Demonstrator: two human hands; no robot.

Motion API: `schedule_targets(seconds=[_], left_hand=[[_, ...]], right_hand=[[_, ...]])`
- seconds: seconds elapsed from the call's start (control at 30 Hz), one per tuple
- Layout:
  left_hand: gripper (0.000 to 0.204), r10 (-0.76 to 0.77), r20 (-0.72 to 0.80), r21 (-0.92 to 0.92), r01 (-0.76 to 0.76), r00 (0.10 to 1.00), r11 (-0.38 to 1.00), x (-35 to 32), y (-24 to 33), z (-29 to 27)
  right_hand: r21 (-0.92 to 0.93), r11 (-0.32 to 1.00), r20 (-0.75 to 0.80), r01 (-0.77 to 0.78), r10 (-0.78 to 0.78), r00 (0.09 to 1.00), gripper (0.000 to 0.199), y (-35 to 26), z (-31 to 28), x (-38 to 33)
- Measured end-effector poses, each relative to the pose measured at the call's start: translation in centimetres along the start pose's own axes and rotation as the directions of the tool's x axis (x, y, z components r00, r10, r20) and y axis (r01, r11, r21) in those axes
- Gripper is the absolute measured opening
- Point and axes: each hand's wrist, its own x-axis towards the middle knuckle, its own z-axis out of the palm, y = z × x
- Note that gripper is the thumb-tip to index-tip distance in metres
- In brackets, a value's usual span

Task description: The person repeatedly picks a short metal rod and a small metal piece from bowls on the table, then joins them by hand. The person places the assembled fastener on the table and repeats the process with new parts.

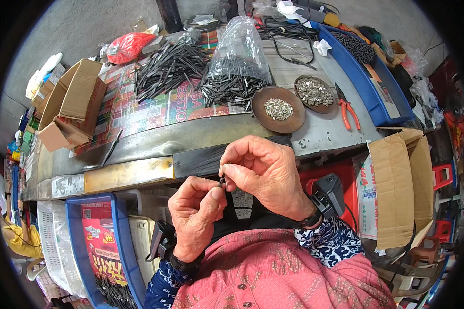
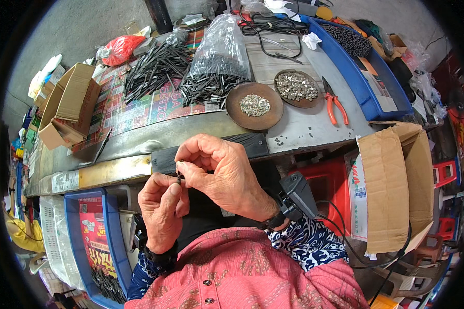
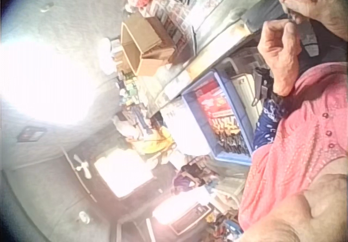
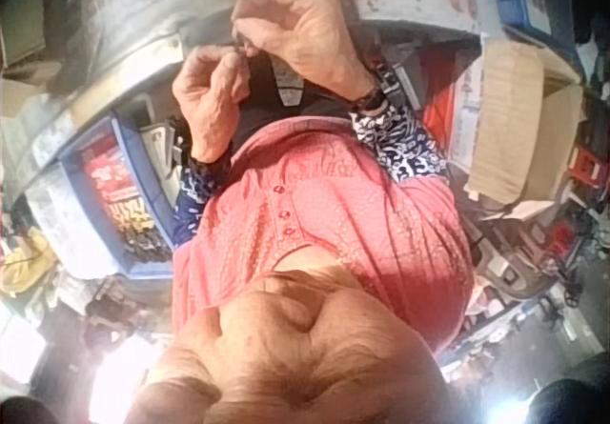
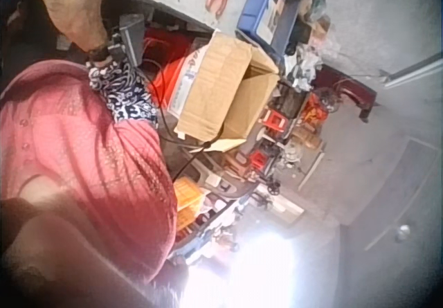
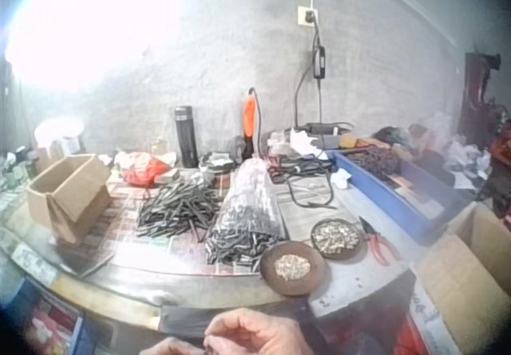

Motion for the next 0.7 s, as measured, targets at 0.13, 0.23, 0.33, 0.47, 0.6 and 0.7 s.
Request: schedule_targets(seconds=[0.13,0.23,0.33,0.47,0.6,0.7], left_hand=[[0.007,-0.004,-0.018,0.008,0.004,1.000,1.000,-0.15,-0.03,0.10],[0.008,-0.015,-0.014,-0.003,0.015,1.000,1.000,-0.19,-0.13,-0.08],[0.008,-0.022,-0.013,-0.022,0.022,1.000,1.000,-0.26,-0.32,-0.26],[0.008,-0.035,-0.019,-0.040,0.034,0.999,0.999,-0.31,-0.43,-0.46],[0.008,-0.038,-0.031,-0.018,0.037,0.999,0.999,-0.31,-0.41,-0.51],[0.008,-0.035,-0.037,-0.007,0.035,0.999,0.999,-0.28,-0.44,-0.48]], right_hand=[[-0.011,1.000,-0.001,0.003,-0.003,1.000,0.012,0.22,0.03,-0.10],[-0.004,1.000,-0.001,0.001,-0.001,1.000,0.012,0.45,0.06,-0.11],[0.010,1.000,-0.005,0.009,-0.009,1.000,0.012,0.66,0.12,-0.09],[0.029,1.000,-0.014,-0.010,0.011,1.000,0.011,0.79,0.14,-0.04],[0.028,1.000,-0.009,-0.011,0.011,1.000,0.012,0.84,0.16,-0.02],[0.000,1.000,-0.008,-0.013,0.013,1.000,0.011,0.91,0.18,-0.04]])
